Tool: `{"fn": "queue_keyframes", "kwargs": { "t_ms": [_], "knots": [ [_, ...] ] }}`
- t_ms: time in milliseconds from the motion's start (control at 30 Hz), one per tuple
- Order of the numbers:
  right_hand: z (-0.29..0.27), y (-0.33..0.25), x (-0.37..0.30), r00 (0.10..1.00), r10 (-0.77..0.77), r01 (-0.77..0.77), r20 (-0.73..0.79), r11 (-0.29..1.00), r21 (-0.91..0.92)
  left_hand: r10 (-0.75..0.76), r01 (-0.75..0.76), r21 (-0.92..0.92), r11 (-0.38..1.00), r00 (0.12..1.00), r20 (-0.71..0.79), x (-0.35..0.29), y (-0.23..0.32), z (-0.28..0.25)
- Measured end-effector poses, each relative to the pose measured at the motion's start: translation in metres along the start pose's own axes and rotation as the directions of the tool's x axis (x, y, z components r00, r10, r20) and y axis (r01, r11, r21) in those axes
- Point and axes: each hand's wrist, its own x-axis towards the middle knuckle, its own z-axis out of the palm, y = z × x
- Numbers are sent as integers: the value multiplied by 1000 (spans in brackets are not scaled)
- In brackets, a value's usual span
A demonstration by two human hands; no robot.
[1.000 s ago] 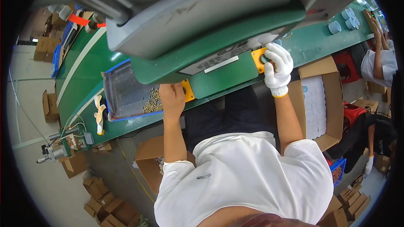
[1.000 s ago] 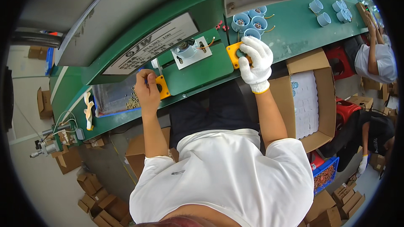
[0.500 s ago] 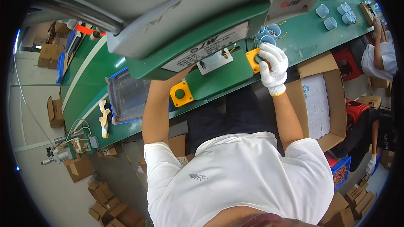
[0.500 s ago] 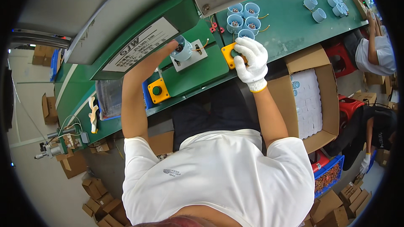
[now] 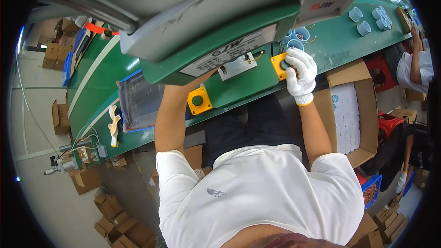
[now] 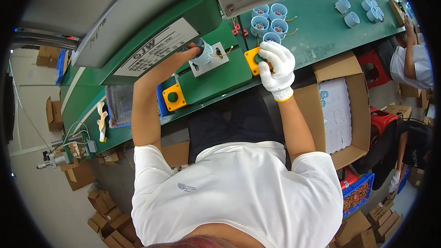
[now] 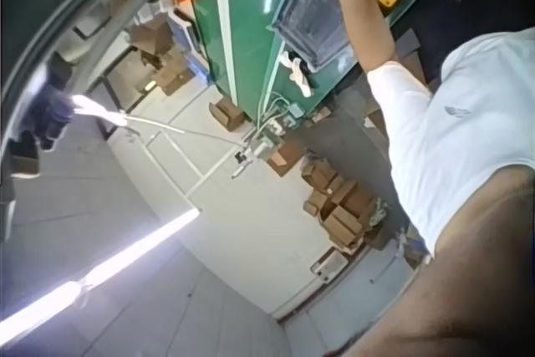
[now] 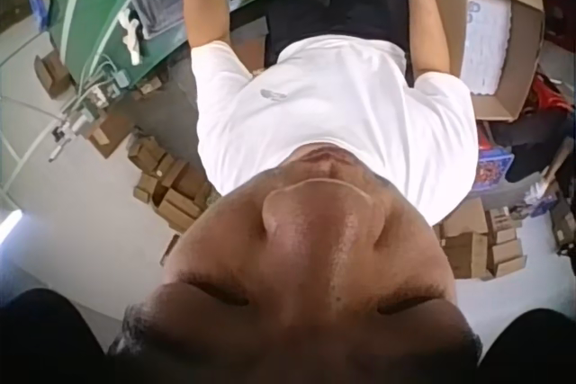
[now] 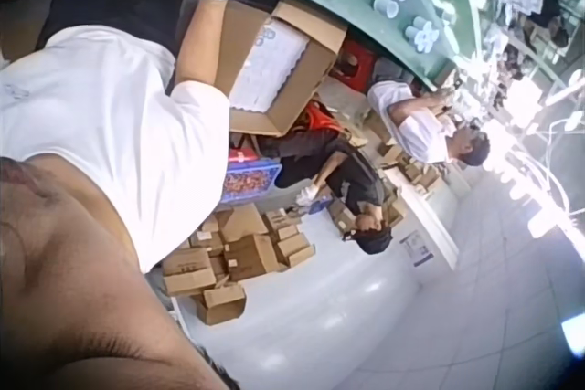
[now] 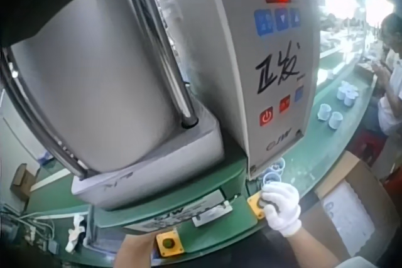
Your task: Manually place small metal components into a press machine and operate the machine to assemble electronic parts.
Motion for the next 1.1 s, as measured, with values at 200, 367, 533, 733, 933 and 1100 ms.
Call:
{"fn": "queue_keyframes", "kwargs": {
  "t_ms": [200, 367, 533, 733, 933, 1100],
  "knots": [
    [-3, -7, 0, 999, -47, 47, 7, 999, -27, -184, 172, -180, 968, 982, -48, -44, -4, -4],
    [4, -9, 3, 994, -109, 110, 31, 994, -26, -377, 342, -159, 926, 838, -396, -167, 28, 28],
    [11, -12, 2, 990, -131, 137, 52, 978, -157, -1, 61, 106, 993, 869, -494, -174, 9, 27],
    [5, -9, -9, 993, -105, 111, 61, 989, -97, -6, 17, 37, 999, 959, -284, -160, 0, -12],
    [12, -8, -13, 991, -124, 130, 49, 981, -145, -26, 53, 74, 996, 943, -331, -173, -15, -25],
    [16, -16, -1, 998, -30, 38, 55, 986, -163, 60, 9, 194, 981, 937, -343, -174, 4, 6]
  ]
}}
